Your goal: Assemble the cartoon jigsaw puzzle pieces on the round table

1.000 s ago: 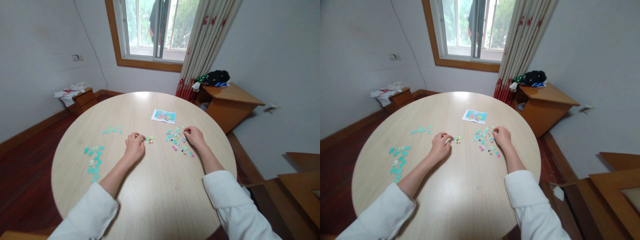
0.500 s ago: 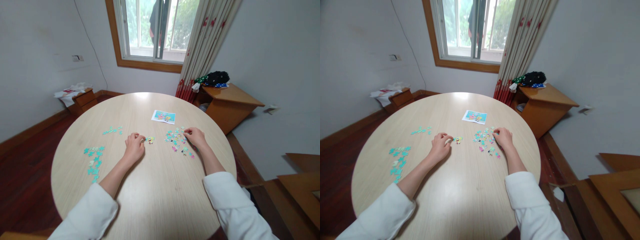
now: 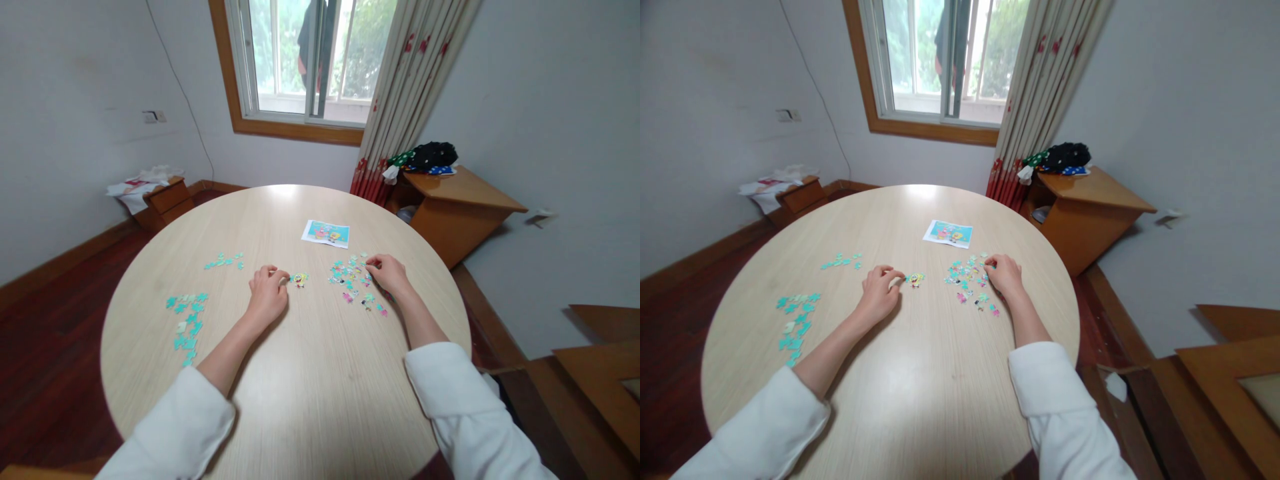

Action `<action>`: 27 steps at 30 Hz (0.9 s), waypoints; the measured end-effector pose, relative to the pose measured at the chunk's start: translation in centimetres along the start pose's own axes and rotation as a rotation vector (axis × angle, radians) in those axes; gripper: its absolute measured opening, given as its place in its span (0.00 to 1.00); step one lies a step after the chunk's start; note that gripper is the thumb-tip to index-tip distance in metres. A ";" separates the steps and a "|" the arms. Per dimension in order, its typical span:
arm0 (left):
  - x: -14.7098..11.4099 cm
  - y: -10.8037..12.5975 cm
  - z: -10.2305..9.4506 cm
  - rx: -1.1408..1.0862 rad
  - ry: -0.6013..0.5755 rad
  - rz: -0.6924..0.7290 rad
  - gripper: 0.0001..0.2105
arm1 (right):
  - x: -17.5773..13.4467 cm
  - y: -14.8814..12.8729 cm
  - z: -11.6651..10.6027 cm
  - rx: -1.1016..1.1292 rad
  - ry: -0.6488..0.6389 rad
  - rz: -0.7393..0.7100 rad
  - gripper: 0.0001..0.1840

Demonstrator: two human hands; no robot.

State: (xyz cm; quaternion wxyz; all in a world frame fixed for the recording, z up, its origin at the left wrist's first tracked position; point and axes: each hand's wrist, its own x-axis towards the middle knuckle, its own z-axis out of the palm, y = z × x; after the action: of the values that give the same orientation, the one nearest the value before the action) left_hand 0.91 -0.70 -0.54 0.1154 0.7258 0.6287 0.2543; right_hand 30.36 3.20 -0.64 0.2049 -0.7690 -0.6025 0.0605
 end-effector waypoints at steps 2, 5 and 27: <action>0.0 0.1 0.0 -0.005 0.003 0.000 0.16 | 0.0 0.1 0.1 -0.008 0.007 0.001 0.09; -0.1 0.2 -0.1 -0.011 0.004 -0.001 0.16 | 0.0 0.1 0.2 -0.013 0.009 0.004 0.09; 0.2 -0.5 0.7 -0.064 0.072 0.047 0.14 | 0.3 0.2 0.4 0.143 0.042 0.010 0.07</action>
State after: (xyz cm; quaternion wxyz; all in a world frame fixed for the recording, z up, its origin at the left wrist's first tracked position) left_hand 0.88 -0.36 -1.30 0.1098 0.7266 0.6069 0.3026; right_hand 30.51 3.57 -1.00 0.2717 -0.7564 -0.5884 0.0883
